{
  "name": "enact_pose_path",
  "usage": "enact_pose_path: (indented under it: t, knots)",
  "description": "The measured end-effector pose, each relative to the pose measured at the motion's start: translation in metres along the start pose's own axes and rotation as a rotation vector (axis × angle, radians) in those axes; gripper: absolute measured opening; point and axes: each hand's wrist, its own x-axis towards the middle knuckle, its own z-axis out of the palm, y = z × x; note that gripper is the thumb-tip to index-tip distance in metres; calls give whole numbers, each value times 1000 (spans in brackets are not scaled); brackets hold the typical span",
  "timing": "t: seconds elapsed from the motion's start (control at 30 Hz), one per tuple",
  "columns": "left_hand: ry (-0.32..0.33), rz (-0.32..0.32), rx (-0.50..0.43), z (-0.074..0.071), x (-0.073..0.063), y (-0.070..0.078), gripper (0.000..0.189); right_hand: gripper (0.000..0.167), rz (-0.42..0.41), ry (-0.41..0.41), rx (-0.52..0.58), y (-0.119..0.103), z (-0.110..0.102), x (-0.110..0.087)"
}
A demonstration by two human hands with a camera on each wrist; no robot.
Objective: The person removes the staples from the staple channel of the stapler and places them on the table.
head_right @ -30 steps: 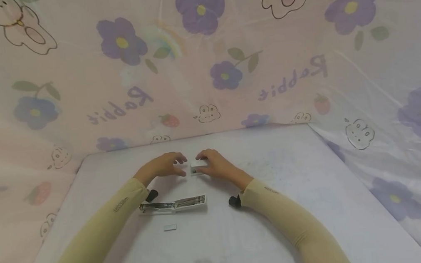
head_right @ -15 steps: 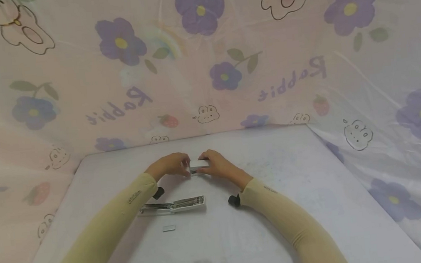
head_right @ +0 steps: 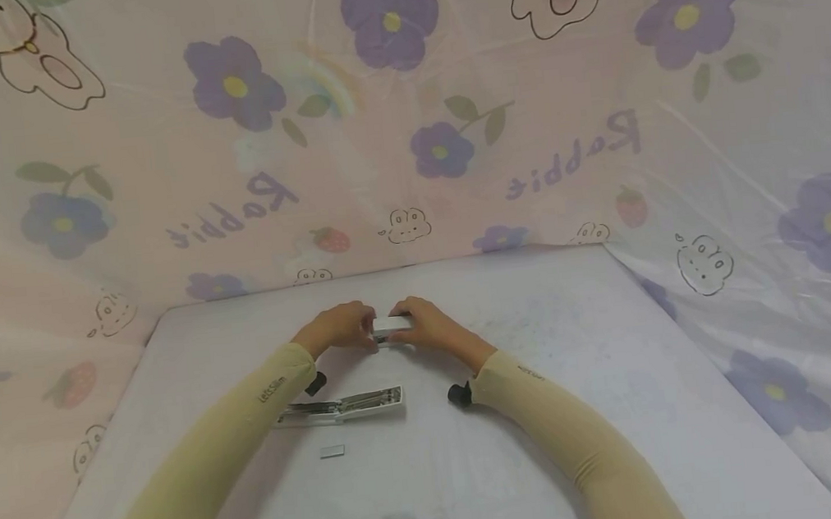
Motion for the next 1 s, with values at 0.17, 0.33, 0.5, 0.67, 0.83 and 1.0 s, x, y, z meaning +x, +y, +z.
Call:
enact_pose_path:
  t: [0.17, 0.33, 0.5, 0.67, 0.83, 1.0]
  knots:
    - [18, 0, 50, 1, 1, 4, 34, 40, -7, -8, 27, -2, -1, 0]
    - [33, -12, 51, 2, 0, 7, 31, 38, -19, -9, 67, -2, -4, -1]
    - [40, -18, 33, 1, -1, 8, 31, 35, 22, 16, 176, 3, -6, 0]
    - [41, -39, 26, -1, -2, 9, 32, 35, 27, 32, 270, 6, -8, 1]
    - [40, -42, 45, 3, 2, 9, 31, 45, 25, 52, 245, 5, -10, -3]
    - [40, -47, 46, 5, 1, 12, 32, 50, 54, 84, 197, 3, -15, -9]
